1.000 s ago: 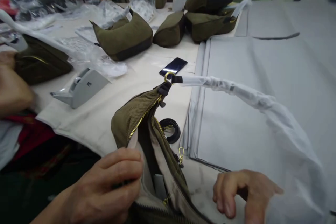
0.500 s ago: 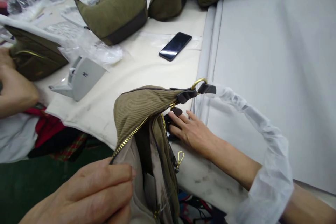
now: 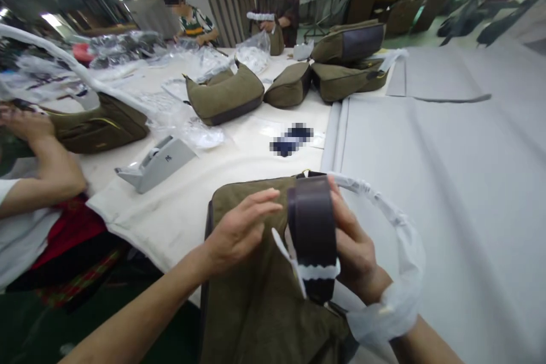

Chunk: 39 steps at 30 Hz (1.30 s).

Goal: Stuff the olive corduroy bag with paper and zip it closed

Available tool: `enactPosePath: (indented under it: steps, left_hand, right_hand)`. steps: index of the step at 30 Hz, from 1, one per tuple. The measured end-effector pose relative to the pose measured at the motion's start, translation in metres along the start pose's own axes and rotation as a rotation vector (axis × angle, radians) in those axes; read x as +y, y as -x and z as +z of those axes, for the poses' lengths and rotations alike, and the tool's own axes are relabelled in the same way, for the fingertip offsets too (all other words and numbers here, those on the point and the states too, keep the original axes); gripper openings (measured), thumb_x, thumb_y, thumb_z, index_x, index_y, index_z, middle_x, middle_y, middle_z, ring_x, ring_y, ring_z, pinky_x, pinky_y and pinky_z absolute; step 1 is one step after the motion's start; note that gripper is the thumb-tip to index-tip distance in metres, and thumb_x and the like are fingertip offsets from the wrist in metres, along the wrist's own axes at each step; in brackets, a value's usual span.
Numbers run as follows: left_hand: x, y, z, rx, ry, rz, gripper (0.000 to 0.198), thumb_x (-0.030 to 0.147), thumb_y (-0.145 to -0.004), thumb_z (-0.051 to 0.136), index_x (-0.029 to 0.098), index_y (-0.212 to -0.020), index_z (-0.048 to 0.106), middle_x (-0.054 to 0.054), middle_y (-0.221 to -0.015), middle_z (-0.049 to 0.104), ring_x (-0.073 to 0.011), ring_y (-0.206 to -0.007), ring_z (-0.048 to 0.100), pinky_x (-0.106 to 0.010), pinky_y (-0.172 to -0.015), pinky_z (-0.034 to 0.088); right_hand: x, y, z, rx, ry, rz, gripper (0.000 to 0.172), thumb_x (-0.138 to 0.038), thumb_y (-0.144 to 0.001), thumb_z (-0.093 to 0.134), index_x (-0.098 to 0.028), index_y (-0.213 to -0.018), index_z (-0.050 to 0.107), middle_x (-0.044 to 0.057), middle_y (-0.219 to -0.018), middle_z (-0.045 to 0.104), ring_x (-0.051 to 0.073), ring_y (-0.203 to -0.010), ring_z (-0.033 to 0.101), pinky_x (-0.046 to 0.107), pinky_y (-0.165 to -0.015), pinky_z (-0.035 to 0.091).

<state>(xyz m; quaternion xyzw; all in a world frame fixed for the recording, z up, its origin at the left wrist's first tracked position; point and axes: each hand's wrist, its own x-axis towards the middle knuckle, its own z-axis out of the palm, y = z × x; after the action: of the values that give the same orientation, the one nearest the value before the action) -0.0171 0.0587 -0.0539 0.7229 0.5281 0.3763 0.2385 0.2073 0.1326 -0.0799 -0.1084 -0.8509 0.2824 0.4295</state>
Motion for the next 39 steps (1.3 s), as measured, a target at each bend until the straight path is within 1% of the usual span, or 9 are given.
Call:
enactPosePath:
  steps: [4,6,12,16,19,25,30,35,39]
  left_hand:
    - [-0.033,0.019,-0.02,0.58,0.476,-0.498,0.02,0.025,-0.086,0.05,0.015,-0.101,0.06,-0.008,-0.108,0.061,-0.0216,-0.104,0.057,-0.034,-0.084,0.051]
    - [-0.04,0.033,-0.033,0.634,0.509,-0.552,0.021,0.03,-0.087,0.051,0.016,-0.098,0.06,-0.007,-0.105,0.061,-0.0214,-0.103,0.058,-0.032,-0.081,0.051]
    - [-0.021,0.035,-0.018,0.08,-0.171,-0.241,0.029,0.017,-0.088,0.045,0.02,-0.113,0.058,-0.006,-0.12,0.059,-0.02,-0.114,0.052,-0.034,-0.099,0.041]
    - [-0.013,0.005,0.032,-0.4,-0.358,0.153,0.056,0.002,-0.073,0.044,0.019,-0.126,0.048,-0.008,-0.133,0.051,-0.0261,-0.133,0.033,-0.051,-0.11,0.023]
    - [-0.021,-0.005,0.061,-0.613,-0.391,0.216,0.024,0.011,-0.072,0.05,0.02,-0.093,0.059,-0.004,-0.098,0.065,-0.0241,-0.109,0.053,-0.054,-0.11,0.018]
    - [-0.079,0.025,0.026,-0.248,-0.579,0.011,0.017,0.016,-0.083,0.042,0.019,-0.071,0.054,-0.002,-0.076,0.056,-0.0175,-0.077,0.052,-0.04,-0.089,0.037]
    - [-0.133,0.052,-0.022,0.078,-0.619,-0.037,0.015,0.028,-0.085,0.047,0.019,-0.079,0.058,-0.002,-0.081,0.058,-0.0187,-0.081,0.053,-0.028,-0.075,0.041]
    - [-0.125,0.038,-0.007,-0.1,-0.546,0.067,0.018,0.019,-0.087,0.04,0.017,-0.074,0.052,-0.003,-0.08,0.054,-0.0174,-0.08,0.05,-0.028,-0.076,0.039]
    - [-0.104,0.011,0.004,-0.322,-0.483,0.116,0.018,0.012,-0.084,0.037,0.016,-0.069,0.046,-0.003,-0.077,0.05,-0.0167,-0.078,0.047,-0.028,-0.073,0.038]
  right_hand:
    - [0.002,-0.028,0.022,-0.358,0.093,-0.391,0.017,-0.011,-0.094,0.042,-0.01,-0.096,0.059,0.013,-0.142,0.039,0.027,-0.139,0.018,0.039,-0.112,0.033]
    - [0.006,-0.034,0.041,-0.529,0.12,-0.486,0.024,-0.014,-0.097,0.036,-0.011,-0.098,0.06,0.011,-0.136,0.046,0.026,-0.137,0.023,0.035,-0.11,0.036]
    - [0.028,-0.001,0.047,-0.596,0.252,-0.282,0.036,-0.012,-0.097,0.03,-0.013,-0.129,0.047,0.018,-0.134,0.047,0.028,-0.133,0.033,0.043,-0.103,0.042]
    - [0.048,0.056,-0.001,-0.664,0.435,-0.021,0.04,-0.01,-0.093,0.036,-0.01,-0.131,0.047,0.02,-0.134,0.047,0.028,-0.13,0.038,0.047,-0.101,0.043]
    - [0.059,0.099,-0.052,-0.805,0.511,0.063,0.044,-0.019,-0.09,0.045,-0.01,-0.133,0.047,0.023,-0.137,0.042,0.033,-0.129,0.037,0.05,-0.099,0.044]
    - [0.057,0.122,-0.131,-0.782,0.639,0.476,0.046,-0.017,-0.086,0.041,-0.012,-0.13,0.05,0.019,-0.139,0.042,0.029,-0.127,0.043,0.043,-0.101,0.043]
    - [0.035,0.094,-0.095,-0.56,0.705,0.721,0.053,-0.03,-0.083,0.047,-0.008,-0.131,0.046,0.019,-0.13,0.049,0.028,-0.118,0.048,0.043,-0.099,0.044]
    - [0.021,0.068,-0.039,-0.592,0.741,0.929,0.033,-0.025,-0.07,0.056,-0.009,-0.099,0.059,0.018,-0.102,0.057,0.034,-0.098,0.051,0.044,-0.075,0.049]
    - [0.033,0.067,-0.038,-0.485,0.608,0.991,0.017,-0.009,-0.066,0.049,-0.012,-0.08,0.058,0.015,-0.089,0.059,0.029,-0.085,0.054,0.038,-0.071,0.043]
